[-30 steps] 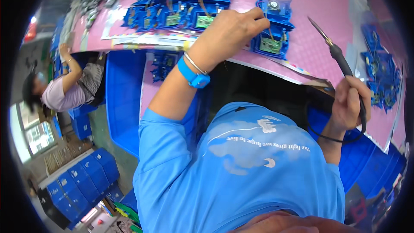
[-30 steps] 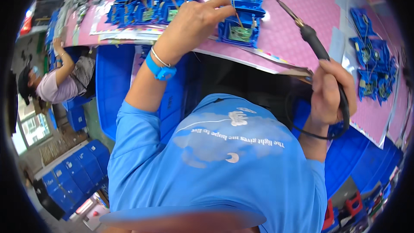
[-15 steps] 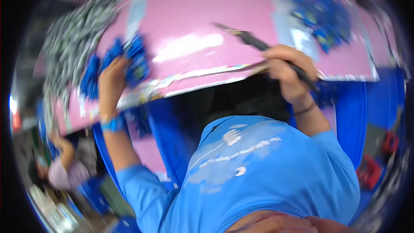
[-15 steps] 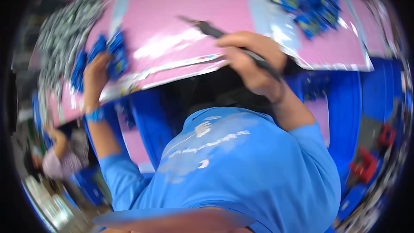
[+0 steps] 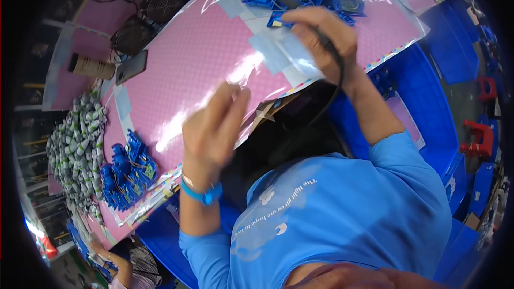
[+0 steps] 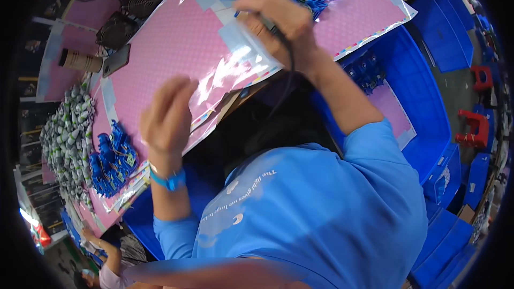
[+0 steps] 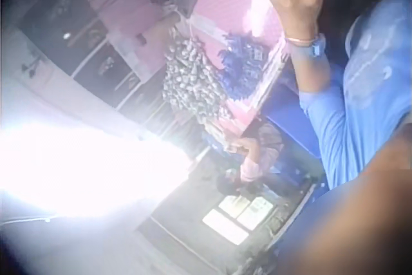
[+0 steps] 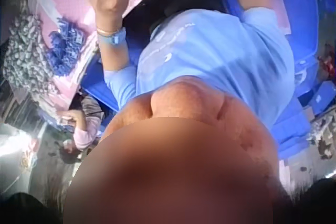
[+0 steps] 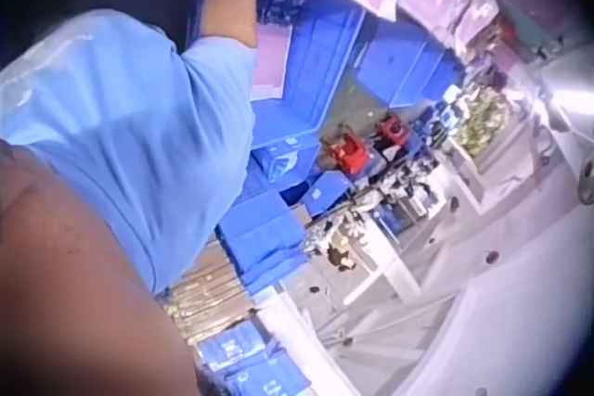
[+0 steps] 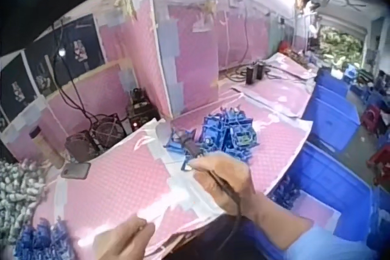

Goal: Soldering electronic components onto small blue plastic parts on an assembly line.

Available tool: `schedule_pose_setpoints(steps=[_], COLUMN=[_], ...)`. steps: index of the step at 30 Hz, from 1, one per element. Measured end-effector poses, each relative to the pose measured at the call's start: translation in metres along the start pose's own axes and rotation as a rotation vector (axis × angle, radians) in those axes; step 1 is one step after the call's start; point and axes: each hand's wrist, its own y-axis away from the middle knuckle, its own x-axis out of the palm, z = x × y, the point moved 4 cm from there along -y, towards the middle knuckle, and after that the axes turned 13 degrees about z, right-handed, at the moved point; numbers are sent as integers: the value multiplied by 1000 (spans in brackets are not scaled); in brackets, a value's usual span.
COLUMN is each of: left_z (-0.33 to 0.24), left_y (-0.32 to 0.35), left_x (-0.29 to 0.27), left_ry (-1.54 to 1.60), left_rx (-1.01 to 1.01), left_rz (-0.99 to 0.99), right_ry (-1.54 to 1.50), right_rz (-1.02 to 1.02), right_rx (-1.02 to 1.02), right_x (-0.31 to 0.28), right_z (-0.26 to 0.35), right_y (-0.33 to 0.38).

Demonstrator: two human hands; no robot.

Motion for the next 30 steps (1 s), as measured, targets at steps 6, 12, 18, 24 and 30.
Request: schedule_pose_setpoints(steps=[6,12,18,24,30], left_z=[74,105,116,111,108], left_y=[-89,-136,-146,-115,-35], left_x=[62,150,165,143,103], left_ry=[39,503,611,580,505], left_rx=[140,-136,-131,-141,-269], left_rz=[-84,205,265,243,214], right_ry=[320,99,-549,-420,-307], right_rz=[-161,-111,-12,19,64], right_rx=[335,303,531,497,599], right_x=[-93,-116,-72,-55,-17], right_z=[-108,-256,-259,-215,-156], right_y=[17,54,41,42,40])
